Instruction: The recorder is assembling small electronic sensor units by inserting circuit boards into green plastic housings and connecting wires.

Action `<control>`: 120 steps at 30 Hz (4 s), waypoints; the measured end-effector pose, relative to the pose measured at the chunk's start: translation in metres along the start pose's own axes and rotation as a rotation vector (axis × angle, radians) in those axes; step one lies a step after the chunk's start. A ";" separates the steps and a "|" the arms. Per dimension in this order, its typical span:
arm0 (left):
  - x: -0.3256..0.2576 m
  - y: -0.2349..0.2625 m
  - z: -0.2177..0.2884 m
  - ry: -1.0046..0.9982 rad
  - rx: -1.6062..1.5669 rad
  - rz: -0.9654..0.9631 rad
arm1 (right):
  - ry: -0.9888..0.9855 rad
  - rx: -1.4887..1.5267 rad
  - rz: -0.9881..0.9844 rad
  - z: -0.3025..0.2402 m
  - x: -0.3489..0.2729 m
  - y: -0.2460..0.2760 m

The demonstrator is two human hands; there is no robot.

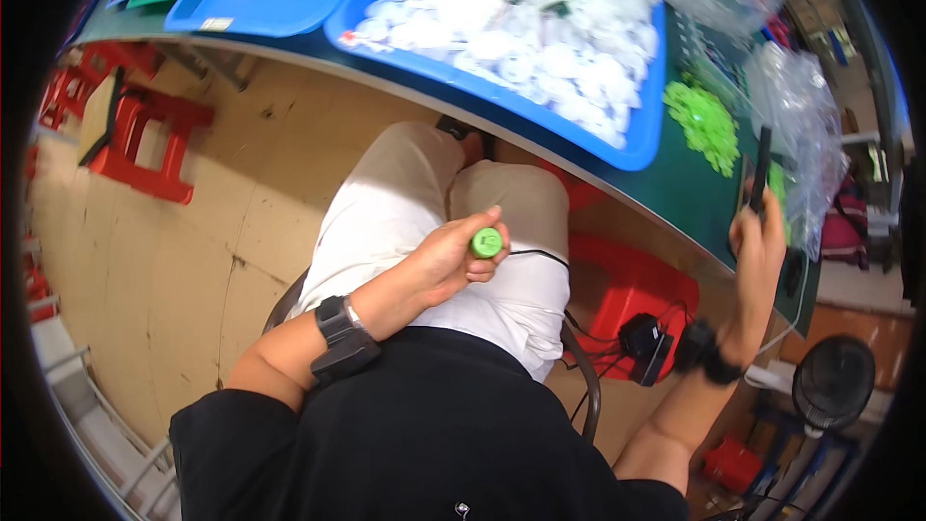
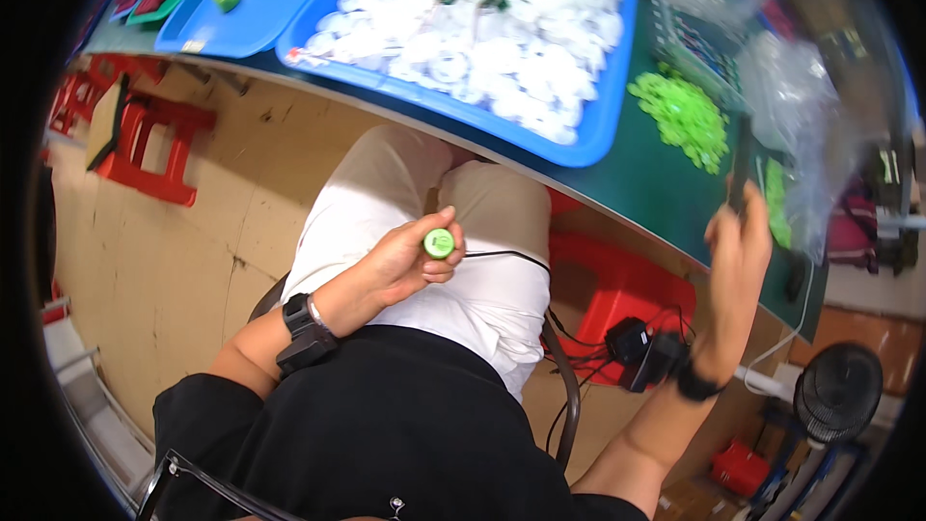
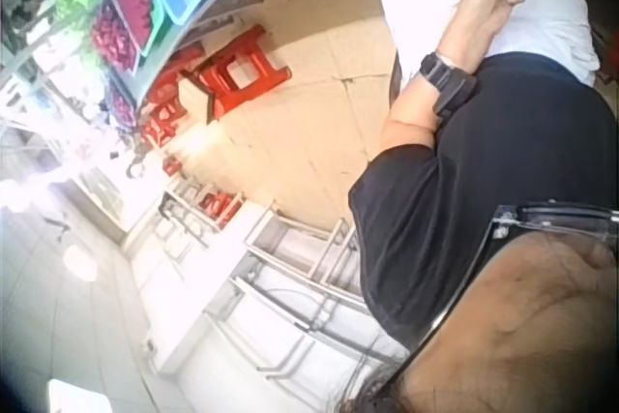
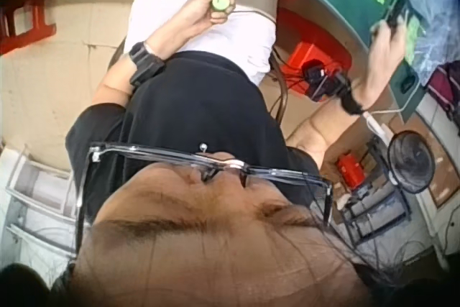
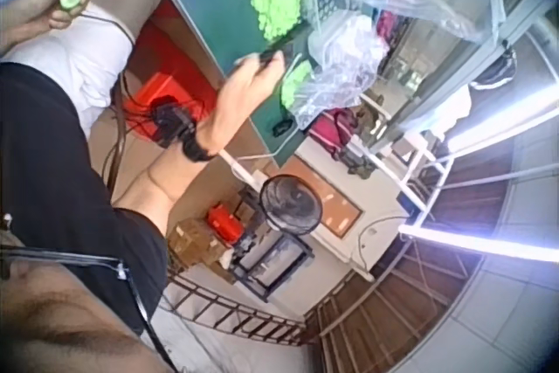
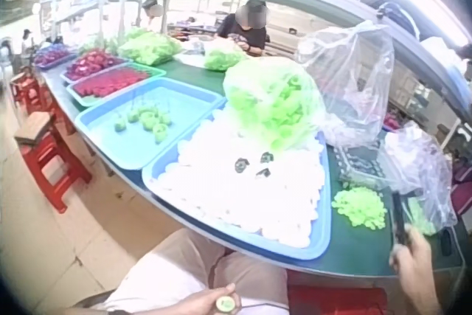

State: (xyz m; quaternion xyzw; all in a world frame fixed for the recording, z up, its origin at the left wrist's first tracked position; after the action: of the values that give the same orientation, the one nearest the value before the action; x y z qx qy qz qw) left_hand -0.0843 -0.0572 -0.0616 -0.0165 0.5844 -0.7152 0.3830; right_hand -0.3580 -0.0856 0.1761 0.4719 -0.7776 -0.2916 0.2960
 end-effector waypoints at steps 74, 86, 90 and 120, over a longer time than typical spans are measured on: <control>-0.038 0.023 0.065 -0.834 0.750 0.554 | 0.891 -0.373 -0.445 -0.095 -0.154 -0.202; -0.007 0.030 0.017 -0.093 0.094 0.250 | 0.733 -0.066 -0.440 -0.080 -0.135 -0.173; -0.010 0.026 0.011 -0.010 0.137 0.282 | 0.742 -0.101 -0.481 -0.083 -0.138 -0.172; -0.004 0.070 -0.018 0.038 0.327 0.415 | 0.848 -0.306 -0.709 -0.076 -0.159 -0.208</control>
State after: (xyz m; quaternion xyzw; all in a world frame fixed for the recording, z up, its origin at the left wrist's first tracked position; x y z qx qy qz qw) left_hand -0.0535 -0.0417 -0.1249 0.1789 0.4591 -0.7065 0.5080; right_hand -0.1248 -0.0353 0.0438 0.7313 -0.3341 -0.2675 0.5311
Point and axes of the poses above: each hand's wrist, its own x-axis towards the middle knuckle, its own y-axis out of the back of the hand, z = x × y, the point moved 10 cm from there along x, towards the middle knuckle
